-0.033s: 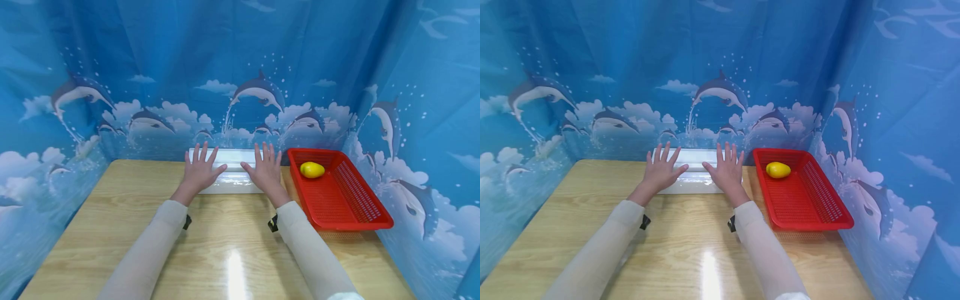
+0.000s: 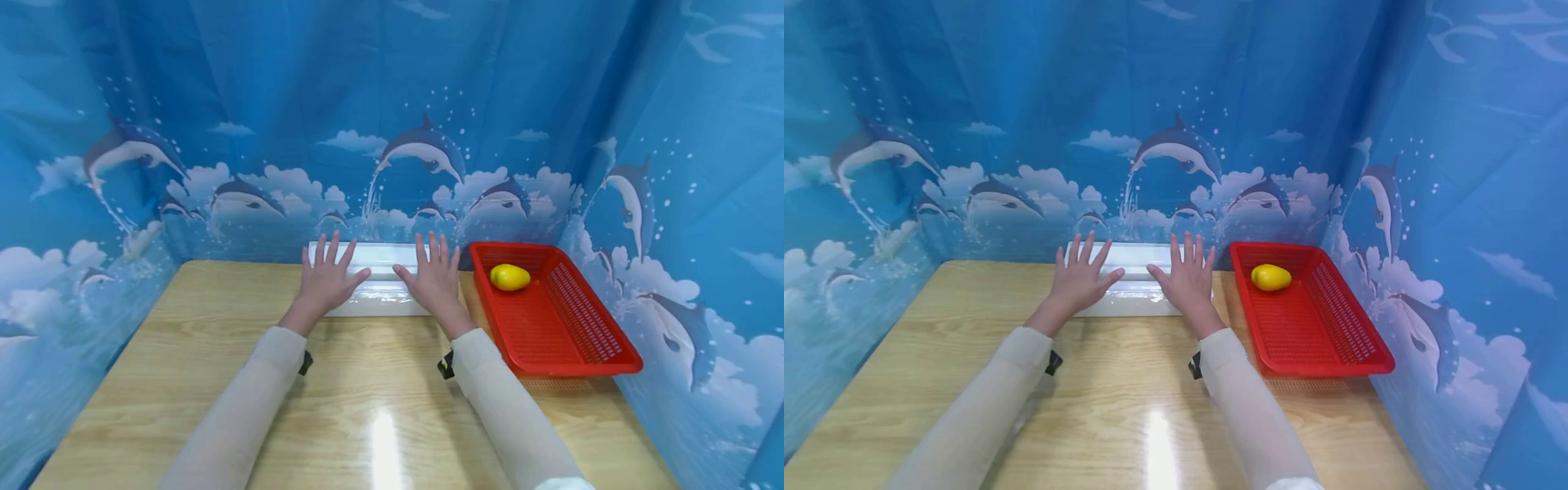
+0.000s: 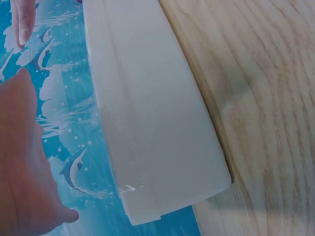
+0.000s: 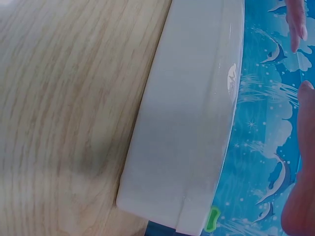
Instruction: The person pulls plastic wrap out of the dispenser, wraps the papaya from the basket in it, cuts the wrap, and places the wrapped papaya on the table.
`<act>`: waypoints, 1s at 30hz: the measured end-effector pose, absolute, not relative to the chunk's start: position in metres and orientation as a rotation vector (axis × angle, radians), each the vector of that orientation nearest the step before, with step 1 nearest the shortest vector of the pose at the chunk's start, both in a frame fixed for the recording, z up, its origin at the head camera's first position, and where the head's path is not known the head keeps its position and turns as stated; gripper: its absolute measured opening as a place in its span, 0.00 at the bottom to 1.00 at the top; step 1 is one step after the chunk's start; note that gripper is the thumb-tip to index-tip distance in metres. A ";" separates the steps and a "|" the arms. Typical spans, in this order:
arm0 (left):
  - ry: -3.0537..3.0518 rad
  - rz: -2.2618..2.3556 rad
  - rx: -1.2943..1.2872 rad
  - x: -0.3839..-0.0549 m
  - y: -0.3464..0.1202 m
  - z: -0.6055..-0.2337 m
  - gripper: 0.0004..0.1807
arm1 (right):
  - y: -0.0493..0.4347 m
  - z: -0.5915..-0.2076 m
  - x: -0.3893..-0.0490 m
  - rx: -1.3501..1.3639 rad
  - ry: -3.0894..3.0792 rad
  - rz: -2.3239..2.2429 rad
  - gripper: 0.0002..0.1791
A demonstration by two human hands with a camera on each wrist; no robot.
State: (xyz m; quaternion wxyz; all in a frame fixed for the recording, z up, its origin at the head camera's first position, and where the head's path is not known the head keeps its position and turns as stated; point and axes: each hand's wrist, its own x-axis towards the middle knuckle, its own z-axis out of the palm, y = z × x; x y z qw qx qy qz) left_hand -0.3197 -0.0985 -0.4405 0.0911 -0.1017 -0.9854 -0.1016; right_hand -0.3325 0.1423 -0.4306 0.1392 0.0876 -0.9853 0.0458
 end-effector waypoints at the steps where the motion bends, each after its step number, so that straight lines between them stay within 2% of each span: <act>1: -2.933 -0.301 -0.303 -0.319 -0.099 -0.441 0.48 | 0.142 -0.430 -0.332 0.257 -2.853 0.142 0.52; 10: -2.951 -0.422 -0.297 -0.307 -0.105 -0.446 0.50 | 0.151 -0.435 -0.320 0.284 -2.836 0.295 0.49; 20: -2.940 -0.590 -0.200 -0.279 -0.122 -0.458 0.49 | 0.172 -0.450 -0.301 0.287 -2.791 0.475 0.44; 30: -2.820 -0.839 -0.077 -0.254 -0.142 -0.474 0.42 | 0.185 -0.473 -0.285 0.207 -2.751 0.594 0.38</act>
